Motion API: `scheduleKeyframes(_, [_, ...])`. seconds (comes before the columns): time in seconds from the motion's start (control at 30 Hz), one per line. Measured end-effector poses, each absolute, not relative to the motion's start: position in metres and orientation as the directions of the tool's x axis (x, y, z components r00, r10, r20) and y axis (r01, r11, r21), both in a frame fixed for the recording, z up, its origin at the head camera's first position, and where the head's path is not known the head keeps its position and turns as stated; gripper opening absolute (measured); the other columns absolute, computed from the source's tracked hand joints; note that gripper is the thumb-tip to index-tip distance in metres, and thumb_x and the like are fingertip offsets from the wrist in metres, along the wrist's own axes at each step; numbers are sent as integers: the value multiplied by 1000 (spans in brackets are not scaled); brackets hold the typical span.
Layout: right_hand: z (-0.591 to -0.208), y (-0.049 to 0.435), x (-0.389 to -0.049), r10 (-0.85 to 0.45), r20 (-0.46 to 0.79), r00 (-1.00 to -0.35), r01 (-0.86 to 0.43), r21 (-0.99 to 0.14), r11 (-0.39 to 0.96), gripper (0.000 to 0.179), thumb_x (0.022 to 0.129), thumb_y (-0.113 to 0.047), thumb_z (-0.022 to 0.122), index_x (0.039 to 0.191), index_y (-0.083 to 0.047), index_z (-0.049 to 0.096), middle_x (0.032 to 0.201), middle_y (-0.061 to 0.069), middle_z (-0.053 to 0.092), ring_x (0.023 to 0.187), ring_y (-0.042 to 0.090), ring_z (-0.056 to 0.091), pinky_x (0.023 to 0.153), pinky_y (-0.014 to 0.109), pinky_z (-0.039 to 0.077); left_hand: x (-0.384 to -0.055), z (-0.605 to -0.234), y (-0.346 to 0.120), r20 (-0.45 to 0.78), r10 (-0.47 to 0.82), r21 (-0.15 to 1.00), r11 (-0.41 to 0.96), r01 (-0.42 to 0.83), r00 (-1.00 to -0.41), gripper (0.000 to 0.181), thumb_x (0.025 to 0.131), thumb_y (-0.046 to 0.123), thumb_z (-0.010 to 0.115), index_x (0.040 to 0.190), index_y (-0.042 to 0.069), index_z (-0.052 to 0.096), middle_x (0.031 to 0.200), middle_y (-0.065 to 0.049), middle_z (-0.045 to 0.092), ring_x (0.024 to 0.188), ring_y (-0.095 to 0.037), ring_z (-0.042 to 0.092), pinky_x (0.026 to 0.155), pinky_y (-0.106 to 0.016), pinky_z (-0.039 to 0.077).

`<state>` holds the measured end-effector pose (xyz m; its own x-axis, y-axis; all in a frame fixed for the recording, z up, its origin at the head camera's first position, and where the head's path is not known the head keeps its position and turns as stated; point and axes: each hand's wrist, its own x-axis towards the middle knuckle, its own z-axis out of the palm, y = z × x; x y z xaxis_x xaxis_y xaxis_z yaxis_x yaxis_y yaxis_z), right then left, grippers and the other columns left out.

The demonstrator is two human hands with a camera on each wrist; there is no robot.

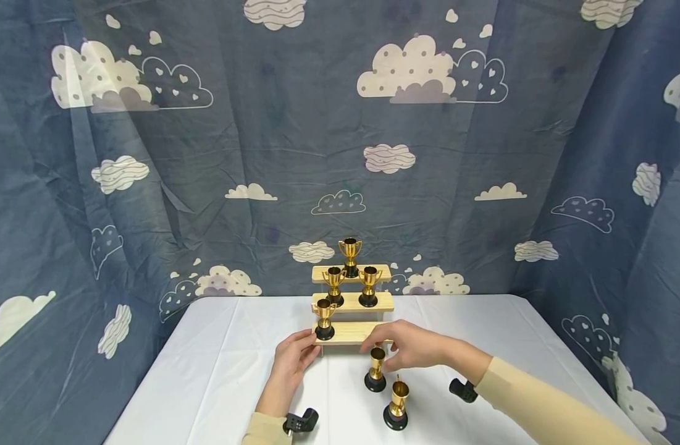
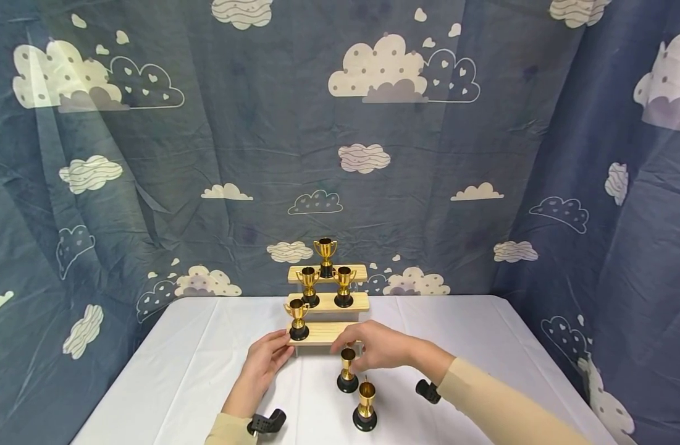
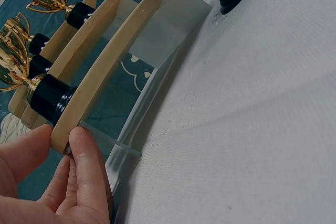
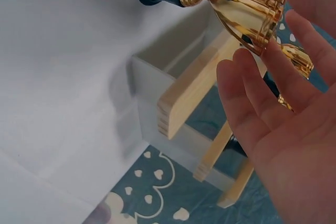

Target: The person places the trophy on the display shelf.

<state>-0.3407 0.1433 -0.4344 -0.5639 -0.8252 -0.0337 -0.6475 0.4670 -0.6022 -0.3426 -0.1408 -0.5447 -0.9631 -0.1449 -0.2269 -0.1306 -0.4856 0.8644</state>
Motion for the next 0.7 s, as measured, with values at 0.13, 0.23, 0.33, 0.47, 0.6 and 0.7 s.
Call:
scheduleKeyframes(0.13, [-437, 143, -340, -815, -30, -578, -631, -617, 471, 46, 84, -11, 81, 122, -34, 68, 121, -11, 64, 106, 9, 57, 84, 39, 58, -344, -547, -141, -220, -135, 864, -487, -129, -966, 41, 89, -2, 71, 127, -11, 56, 108, -17, 64, 86, -18, 66, 84, -28, 61])
scheduleKeyframes(0.23, [-438, 143, -340, -811, -25, -585, -623, -626, 469, 44, 83, -13, 83, 120, -33, 70, 121, -9, 65, 105, 11, 58, 83, 41, 59, -344, -548, -141, -219, -122, 862, -489, -134, -968, 43, 90, -2, 71, 128, -11, 55, 107, -17, 64, 86, -18, 65, 84, -28, 60])
scheduleKeyframes(0.33, [-439, 142, -339, -808, -20, -588, -623, -625, 469, 41, 83, -14, 83, 117, -33, 70, 120, -10, 64, 105, 11, 58, 83, 39, 59, -344, -548, -142, -223, -122, 859, -493, -136, -967, 43, 89, -1, 72, 128, -11, 56, 107, -17, 65, 86, -18, 66, 85, -29, 61])
scheduleKeyframes(0.47, [-440, 142, -339, -804, -8, -595, -626, -622, 470, 39, 82, -15, 84, 115, -32, 71, 118, -10, 65, 104, 10, 58, 81, 38, 59, -344, -547, -142, -223, -124, 858, -496, -134, -967, 42, 89, -1, 72, 128, -11, 56, 108, -17, 65, 87, -18, 66, 86, -30, 60])
scheduleKeyframes(0.6, [-443, 142, -341, -781, -2, -624, -612, -620, 491, 37, 82, -14, 85, 112, -32, 72, 115, -8, 66, 100, 10, 59, 78, 33, 58, -344, -548, -142, -219, -116, 858, -495, -134, -969, 44, 90, -2, 71, 129, -11, 55, 109, -17, 65, 87, -18, 66, 87, -29, 60])
scheduleKeyframes(0.7, [-446, 143, -343, -759, 7, -651, -598, -621, 507, 34, 82, -14, 85, 109, -31, 73, 111, -8, 67, 96, 11, 60, 75, 28, 57, -344, -548, -142, -220, -118, 859, -494, -135, -968, 43, 90, -2, 71, 129, -11, 55, 109, -17, 65, 87, -18, 66, 86, -29, 60])
